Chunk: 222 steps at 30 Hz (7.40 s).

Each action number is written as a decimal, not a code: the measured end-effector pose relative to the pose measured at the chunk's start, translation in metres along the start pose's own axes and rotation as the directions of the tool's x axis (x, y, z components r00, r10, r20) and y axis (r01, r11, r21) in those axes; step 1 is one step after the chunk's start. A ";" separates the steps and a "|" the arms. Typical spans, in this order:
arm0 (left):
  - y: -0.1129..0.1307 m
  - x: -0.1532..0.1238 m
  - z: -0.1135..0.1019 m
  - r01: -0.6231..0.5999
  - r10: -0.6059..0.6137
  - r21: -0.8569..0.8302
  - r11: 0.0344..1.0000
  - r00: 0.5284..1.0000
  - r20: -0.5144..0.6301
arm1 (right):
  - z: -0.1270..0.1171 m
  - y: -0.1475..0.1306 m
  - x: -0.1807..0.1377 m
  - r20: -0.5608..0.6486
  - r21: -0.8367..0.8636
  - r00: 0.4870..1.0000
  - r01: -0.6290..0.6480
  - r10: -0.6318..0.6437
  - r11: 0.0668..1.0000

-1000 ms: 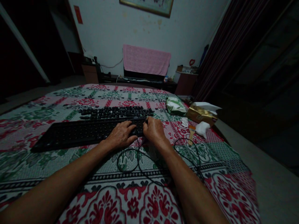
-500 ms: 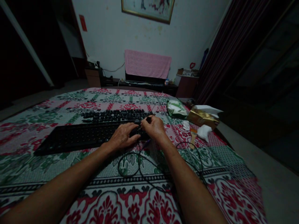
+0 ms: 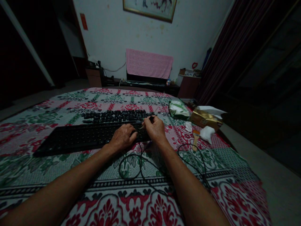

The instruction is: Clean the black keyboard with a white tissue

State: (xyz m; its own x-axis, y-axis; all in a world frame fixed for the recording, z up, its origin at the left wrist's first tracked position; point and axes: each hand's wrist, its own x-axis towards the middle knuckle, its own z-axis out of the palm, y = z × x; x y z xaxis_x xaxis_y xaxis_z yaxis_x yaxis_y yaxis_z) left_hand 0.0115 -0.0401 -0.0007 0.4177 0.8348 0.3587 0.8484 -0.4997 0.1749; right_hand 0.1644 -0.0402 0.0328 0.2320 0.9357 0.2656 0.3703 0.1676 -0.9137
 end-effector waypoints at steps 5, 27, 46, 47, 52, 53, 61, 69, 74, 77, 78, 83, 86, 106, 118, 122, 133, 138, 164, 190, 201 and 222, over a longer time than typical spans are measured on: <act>-0.002 0.000 0.001 -0.046 0.045 -0.012 0.999 0.998 -0.052 | -0.007 0.010 0.004 0.020 -0.052 0.998 -0.059 0.060 0.997; 0.001 -0.003 0.003 -0.206 0.205 0.002 0.979 0.972 -0.113 | 0.012 0.013 -0.015 0.240 -0.287 0.932 -0.199 0.271 0.937; -0.049 0.011 -0.014 0.202 -0.212 0.117 0.972 0.974 0.075 | -0.026 0.035 0.013 0.079 -0.671 0.997 0.071 -0.024 0.738; -0.050 0.011 -0.014 0.199 -0.210 0.121 0.973 0.973 0.093 | -0.027 0.037 0.014 0.085 -0.675 0.996 0.069 -0.016 0.735; -0.051 0.012 -0.013 0.170 -0.192 0.159 0.973 0.971 0.140 | -0.028 0.039 0.016 0.098 -0.707 0.995 0.054 0.021 0.706; -0.050 0.012 -0.014 0.165 -0.189 0.162 0.973 0.972 0.142 | -0.028 0.039 0.016 0.109 -0.714 0.994 0.059 0.027 0.698; -0.041 0.009 -0.018 0.139 -0.169 0.180 0.974 0.972 0.163 | -0.032 0.036 0.015 0.175 -0.758 0.981 0.083 0.080 0.647; -0.044 0.013 -0.030 0.118 -0.137 0.082 0.990 0.948 0.287 | -0.035 0.038 0.018 0.170 -0.782 0.980 0.070 0.104 0.620; -0.049 0.015 -0.031 0.111 -0.122 0.054 0.992 0.952 0.280 | -0.036 0.035 0.016 0.177 -0.808 0.978 0.083 0.106 0.583; -0.048 0.015 -0.031 0.114 -0.120 0.037 0.993 0.955 0.272 | -0.035 0.037 0.017 0.174 -0.808 0.982 0.096 0.080 0.581; -0.046 0.015 -0.031 0.116 -0.122 0.041 0.992 0.955 0.271 | -0.035 0.038 0.017 0.171 -0.806 0.983 0.098 0.072 0.585; -0.037 0.013 -0.031 0.190 -0.208 0.096 0.977 0.945 0.252 | -0.034 0.038 0.015 0.194 -0.801 0.980 0.132 0.044 0.583; -0.033 0.012 -0.029 0.200 -0.226 0.128 0.971 0.942 0.248 | -0.034 0.038 0.015 0.204 -0.794 0.979 0.156 0.016 0.588; -0.033 0.010 -0.026 0.172 -0.201 0.150 0.974 0.957 0.209 | -0.028 0.058 0.073 0.212 -0.643 0.977 0.157 -0.023 0.750; -0.035 0.010 -0.023 0.128 -0.159 0.166 0.978 0.969 0.189 | -0.034 0.082 0.089 0.342 -0.724 0.929 0.354 -0.138 0.592; -0.035 0.010 -0.023 0.118 -0.151 0.172 0.978 0.971 0.188 | -0.031 0.083 0.091 0.358 -0.737 0.923 0.371 -0.139 0.566; -0.035 0.010 -0.023 0.127 -0.165 0.193 0.973 0.967 0.196 | -0.029 0.088 0.091 0.329 -0.747 0.929 0.367 -0.172 0.554; -0.035 0.011 -0.024 0.128 -0.168 0.188 0.974 0.963 0.212 | -0.029 0.090 0.091 0.309 -0.744 0.933 0.358 -0.185 0.564; -0.034 0.011 -0.022 0.129 -0.172 0.204 0.970 0.963 0.209 | -0.030 0.066 0.091 0.021 -0.508 0.985 0.160 -0.174 0.847; -0.037 0.011 -0.025 0.136 -0.186 0.230 0.964 0.960 0.211 | -0.058 0.007 0.012 0.661 -0.067 0.750 0.011 0.036 0.998; -0.040 0.012 -0.023 0.122 -0.167 0.221 0.968 0.965 0.201 | -0.052 -0.004 0.002 0.719 -0.241 0.693 0.176 0.054 0.954; -0.038 0.012 -0.023 0.150 -0.203 0.230 0.962 0.953 0.227 | -0.049 0.009 0.004 0.744 -0.181 0.667 0.260 -0.041 0.948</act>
State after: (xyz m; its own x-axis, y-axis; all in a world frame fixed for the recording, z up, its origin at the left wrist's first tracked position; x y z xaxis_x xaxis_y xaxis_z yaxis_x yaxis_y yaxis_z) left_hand -0.0228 -0.0166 0.0176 0.2995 0.9491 0.0980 0.9532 -0.3020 0.0116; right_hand 0.2129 -0.0499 0.0409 -0.5297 0.8481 -0.0147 0.5745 0.3460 -0.7418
